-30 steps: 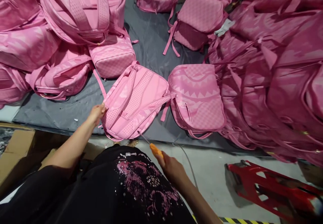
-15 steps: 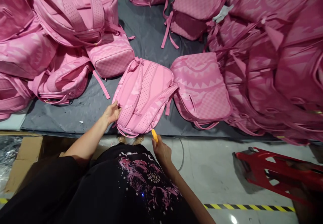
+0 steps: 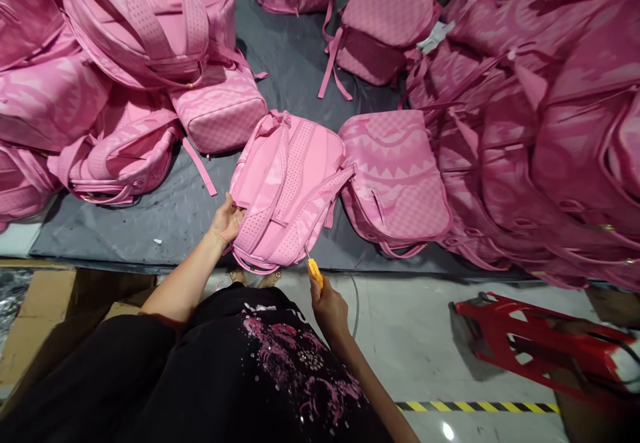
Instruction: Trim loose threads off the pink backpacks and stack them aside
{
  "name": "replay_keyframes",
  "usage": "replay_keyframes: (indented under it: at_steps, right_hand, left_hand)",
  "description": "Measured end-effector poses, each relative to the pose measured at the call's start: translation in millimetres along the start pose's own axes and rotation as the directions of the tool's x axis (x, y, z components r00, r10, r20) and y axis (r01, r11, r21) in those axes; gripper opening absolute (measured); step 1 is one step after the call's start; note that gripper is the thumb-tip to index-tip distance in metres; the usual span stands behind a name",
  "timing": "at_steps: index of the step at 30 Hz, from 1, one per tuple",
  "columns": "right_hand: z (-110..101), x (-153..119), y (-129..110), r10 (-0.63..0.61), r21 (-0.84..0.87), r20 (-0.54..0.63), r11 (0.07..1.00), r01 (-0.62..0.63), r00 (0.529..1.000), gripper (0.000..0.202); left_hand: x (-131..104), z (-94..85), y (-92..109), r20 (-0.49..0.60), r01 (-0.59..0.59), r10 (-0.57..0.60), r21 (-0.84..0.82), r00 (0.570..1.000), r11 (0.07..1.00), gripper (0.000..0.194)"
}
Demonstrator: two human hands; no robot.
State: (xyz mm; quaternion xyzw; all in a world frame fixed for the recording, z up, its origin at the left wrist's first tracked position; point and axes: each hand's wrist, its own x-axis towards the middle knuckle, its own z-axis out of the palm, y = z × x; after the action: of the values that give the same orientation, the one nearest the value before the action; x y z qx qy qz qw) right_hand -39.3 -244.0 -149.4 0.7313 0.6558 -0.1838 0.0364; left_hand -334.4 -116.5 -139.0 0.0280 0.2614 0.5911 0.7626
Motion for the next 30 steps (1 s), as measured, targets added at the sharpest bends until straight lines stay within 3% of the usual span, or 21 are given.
replay_keyframes:
  at_steps: [4,8,11,14,17,20,23,25,26,28,30]
  right_hand:
    - [-7.9,4.4,5.8,-0.01,0.055,0.052,0.998,0.007,0.999,0.043]
    - [-17.7,1.7,19.0,0.045,0.018,0.085,0.999,-0.047,0.995,0.044]
    - [-21.4,-24.2,37.9,0.065,-0.015,0.1,0.998,-0.064,0.993,0.048]
    - [-16.8,-56.8,50.0,0.063,-0.028,0.187,0.998,-0.059,0.98,0.052]
    - [-8.2,-68.6,42.6,-0.038,0.005,0.274,0.999,0.038,0.961,0.05]
    - [-2.8,-56.5,23.4,-0.079,-0.018,0.31,0.996,0.089,0.948,0.046]
    - [-0.8,-39.7,7.6,-0.071,-0.07,0.327,0.993,0.099,0.942,0.044]
    - [-0.3,-33.2,1.5,-0.061,-0.077,0.335,0.993,0.092,0.94,0.045]
    - [-0.4,-31.6,-0.6,-0.053,-0.068,0.342,0.994,0.081,0.938,0.046]
    - [-0.9,-30.6,-3.8,-0.066,-0.02,0.354,0.997,0.077,0.933,0.047]
    - [-1.1,-29.8,-5.9,-0.102,0.033,0.356,0.995,0.096,0.929,0.05]
  left_hand:
    - [2.2,-0.1,-12.4,-0.031,-0.057,0.056,-0.009,0.998,0.998,0.057]
    - [16.1,5.8,-35.0,-0.088,-0.019,0.023,0.047,0.996,0.999,0.055]
    - [24.8,11.5,-45.0,-0.102,0.006,0.001,0.065,0.995,0.998,0.055]
    - [25.9,13.9,-47.5,-0.096,0.024,-0.018,0.059,0.995,0.998,0.051]
    - [24.7,17.2,-47.2,-0.087,0.035,-0.031,0.047,0.996,0.998,0.046]
    - [23.0,25.4,-46.7,-0.144,0.009,0.003,0.082,0.99,0.997,0.036]
    - [9.8,32.9,-50.0,-0.219,-0.015,0.087,0.312,0.972,0.95,0.033]
    - [-9.8,32.7,-57.9,-0.199,-0.08,0.247,0.603,0.948,0.794,0.042]
    - [-21.5,30.2,-64.0,-0.123,-0.134,0.345,0.761,0.931,0.635,0.053]
    - [-41.8,19.6,-79.4,0.178,-0.266,0.426,0.951,0.887,0.157,0.075]
    - [-47.8,4.0,-95.7,0.45,-0.368,0.21,0.867,0.868,-0.336,0.083]
